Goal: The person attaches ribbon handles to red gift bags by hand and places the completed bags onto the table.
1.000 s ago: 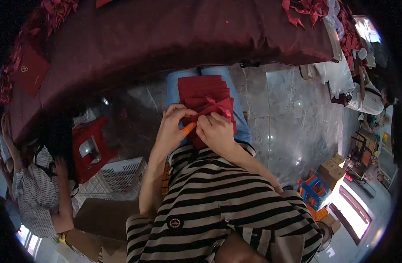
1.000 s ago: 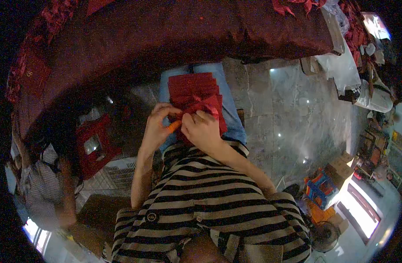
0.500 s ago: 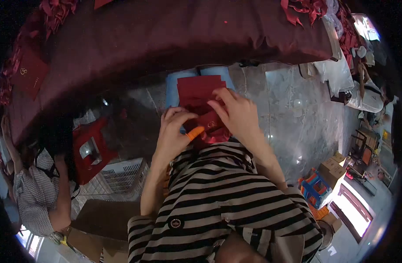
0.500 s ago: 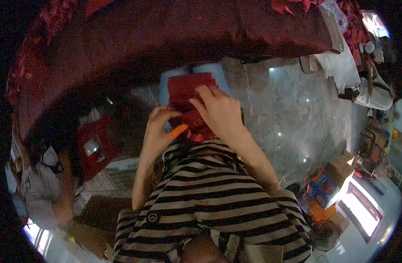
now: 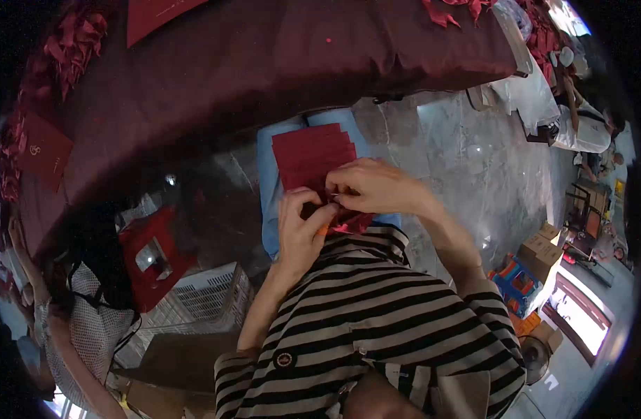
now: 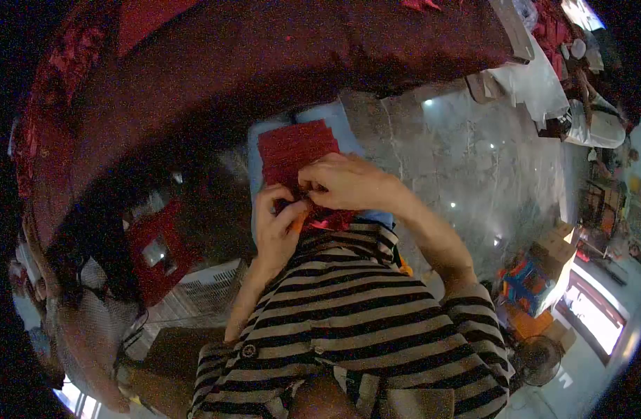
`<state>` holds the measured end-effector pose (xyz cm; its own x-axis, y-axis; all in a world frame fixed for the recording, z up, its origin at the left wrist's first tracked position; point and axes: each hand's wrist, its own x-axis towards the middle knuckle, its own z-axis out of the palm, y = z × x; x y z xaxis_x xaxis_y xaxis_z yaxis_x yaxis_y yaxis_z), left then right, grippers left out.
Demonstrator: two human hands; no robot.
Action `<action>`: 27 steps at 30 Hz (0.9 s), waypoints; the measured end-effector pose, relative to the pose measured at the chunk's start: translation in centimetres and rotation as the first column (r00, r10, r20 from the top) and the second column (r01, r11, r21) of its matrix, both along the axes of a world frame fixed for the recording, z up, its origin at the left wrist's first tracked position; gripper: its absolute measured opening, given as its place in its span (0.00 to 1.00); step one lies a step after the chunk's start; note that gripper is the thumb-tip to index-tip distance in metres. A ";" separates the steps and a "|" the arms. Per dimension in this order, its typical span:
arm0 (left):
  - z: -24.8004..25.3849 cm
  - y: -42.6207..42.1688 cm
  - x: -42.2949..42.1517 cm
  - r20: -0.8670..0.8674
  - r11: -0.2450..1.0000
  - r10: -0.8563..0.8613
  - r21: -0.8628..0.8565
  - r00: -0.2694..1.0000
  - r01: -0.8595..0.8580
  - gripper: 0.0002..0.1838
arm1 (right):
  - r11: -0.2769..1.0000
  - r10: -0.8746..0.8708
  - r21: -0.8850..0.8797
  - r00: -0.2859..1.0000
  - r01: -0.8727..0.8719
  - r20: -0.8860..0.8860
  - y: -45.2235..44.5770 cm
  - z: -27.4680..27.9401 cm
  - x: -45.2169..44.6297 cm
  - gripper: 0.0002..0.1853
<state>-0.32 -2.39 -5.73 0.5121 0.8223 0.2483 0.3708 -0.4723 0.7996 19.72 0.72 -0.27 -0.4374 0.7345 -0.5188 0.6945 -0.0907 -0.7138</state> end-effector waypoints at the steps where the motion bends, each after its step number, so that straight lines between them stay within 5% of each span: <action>1: 0.0 -0.1 0.2 0.050 1.000 0.006 0.005 0.999 -0.006 0.15 | 1.000 -0.012 0.002 1.000 0.012 0.001 0.1 0.3 0.2 0.10; 3: -0.1 -0.2 0.1 0.043 0.997 -0.052 0.051 0.998 0.049 0.17 | 0.988 0.154 0.008 0.988 -0.154 0.019 0.1 0.6 0.6 0.11; 6: -1.1 -0.6 0.6 0.057 0.990 -0.062 0.129 0.996 0.054 0.20 | 0.993 0.103 0.071 0.989 -0.096 -0.104 -0.9 -1.2 1.5 0.12; 8: -1.3 -1.0 1.5 0.303 0.988 0.145 -0.088 0.942 -0.124 0.24 | 0.996 0.065 0.064 0.988 -0.056 -0.144 -1.4 -2.0 1.9 0.13; 13: -0.4 -0.3 1.4 0.004 0.979 0.198 -0.058 0.980 -0.197 0.27 | 0.997 -0.042 0.065 0.994 0.049 -0.105 -1.9 -1.9 1.9 0.13; 15: -0.6 -0.3 1.8 0.136 0.956 0.128 -0.282 0.982 -0.086 0.30 | 0.997 -0.066 0.013 0.983 0.070 -0.172 -1.5 -1.4 2.3 0.12; 18: 0.1 0.4 1.7 0.095 0.854 0.060 -0.520 0.994 -0.002 0.32 | 0.978 -0.205 0.000 0.964 0.208 -0.172 -2.3 -0.7 2.5 0.12; 21: 0.1 0.6 0.9 0.046 0.790 -0.168 -0.592 0.985 0.162 0.31 | 0.916 -0.394 -0.002 0.899 0.401 -0.189 -3.2 -0.6 3.6 0.11; 25: 1.4 1.8 0.4 0.111 0.674 -0.249 -0.693 0.962 0.255 0.27 | 0.849 -0.516 -0.061 0.800 0.525 -0.306 -4.5 -0.7 4.1 0.11; 27: 1.9 2.4 0.2 0.111 0.677 -0.283 -0.680 0.953 0.281 0.26 | 0.817 -0.517 0.054 0.771 0.574 -0.372 -4.7 -0.4 4.1 0.11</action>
<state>-0.14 0.03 -3.80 0.7479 0.5805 -0.3219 0.3141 0.1176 0.9421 23.84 -3.95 -0.70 -0.0590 0.9585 -0.2788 0.2863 -0.2513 -0.9246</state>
